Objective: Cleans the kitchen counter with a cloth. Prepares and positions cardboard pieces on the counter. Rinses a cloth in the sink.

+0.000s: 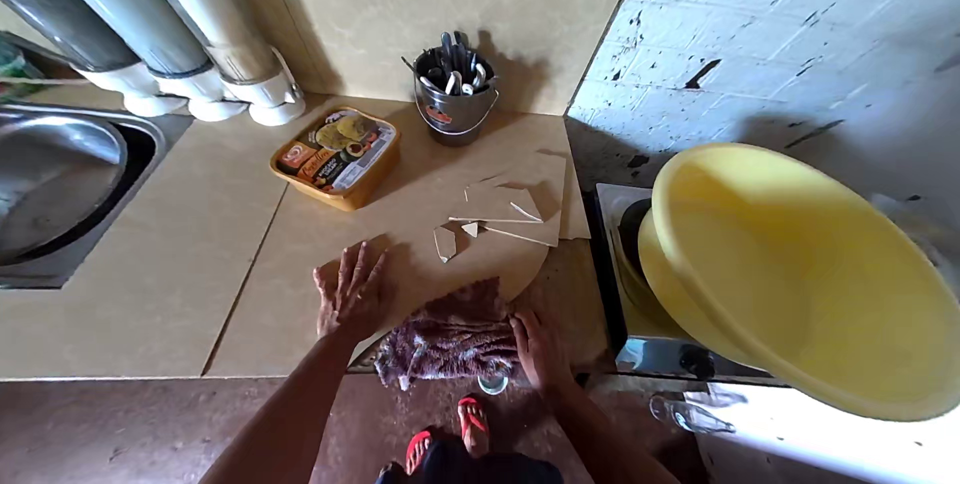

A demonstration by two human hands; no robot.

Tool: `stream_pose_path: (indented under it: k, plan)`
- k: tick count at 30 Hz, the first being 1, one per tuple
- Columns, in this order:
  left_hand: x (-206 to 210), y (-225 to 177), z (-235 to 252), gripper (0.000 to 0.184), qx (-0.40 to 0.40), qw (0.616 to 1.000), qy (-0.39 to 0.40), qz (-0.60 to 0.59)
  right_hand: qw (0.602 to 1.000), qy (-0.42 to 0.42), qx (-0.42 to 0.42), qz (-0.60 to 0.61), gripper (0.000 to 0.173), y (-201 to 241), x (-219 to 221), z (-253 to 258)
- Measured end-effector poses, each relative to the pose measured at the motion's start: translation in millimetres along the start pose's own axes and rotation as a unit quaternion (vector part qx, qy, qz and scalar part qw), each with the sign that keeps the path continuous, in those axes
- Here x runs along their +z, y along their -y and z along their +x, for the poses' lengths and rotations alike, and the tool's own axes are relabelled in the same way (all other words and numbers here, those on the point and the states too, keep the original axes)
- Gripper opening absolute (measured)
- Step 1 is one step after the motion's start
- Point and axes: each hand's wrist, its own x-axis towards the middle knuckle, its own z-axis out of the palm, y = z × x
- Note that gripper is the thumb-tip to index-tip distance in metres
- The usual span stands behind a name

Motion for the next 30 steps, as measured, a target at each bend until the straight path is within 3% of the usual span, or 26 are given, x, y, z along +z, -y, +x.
stream_pose_path:
  k: [4,6,8,12,15,19,21,24,27,30]
  plan:
    - [4,3,3,0.061,0.006,1.0,-0.018,-0.001,0.998,-0.001,0.065,0.02,0.034,-9,-48,32]
    - [6,4,3,0.061,0.007,1.0,-0.021,-0.004,0.993,-0.048,0.104,0.029,0.038,-28,-67,61]
    - [8,5,3,0.062,0.009,0.999,-0.032,-0.003,0.985,-0.094,0.137,0.045,0.049,-50,-64,87]
    - [11,5,4,0.062,0.013,0.999,-0.046,-0.002,0.979,0.01,0.181,-0.092,0.089,-63,-27,98]
    - [7,5,4,0.061,0.002,1.0,-0.027,0.001,0.965,0.033,0.214,-0.147,0.08,-51,-17,105]
    - [6,4,3,0.061,0.009,0.999,-0.035,-0.007,0.985,0.021,0.093,-0.141,0.056,-53,-12,96]
    - [2,3,2,0.06,0.006,1.0,-0.02,-0.013,0.997,-0.017,0.013,-0.079,0.049,-54,-3,84]
    - [-1,2,2,0.06,0.0,1.0,-0.012,-0.018,0.999,-0.023,-0.015,0.039,0.046,-45,-8,64]
    - [0,3,2,0.06,0.002,1.0,-0.012,-0.019,0.994,-0.025,-0.014,0.104,0.059,-48,-22,52]
    - [-3,2,0,0.059,0.001,1.0,0.01,-0.02,0.997,0.069,-0.023,0.024,0.101,-52,-24,45]
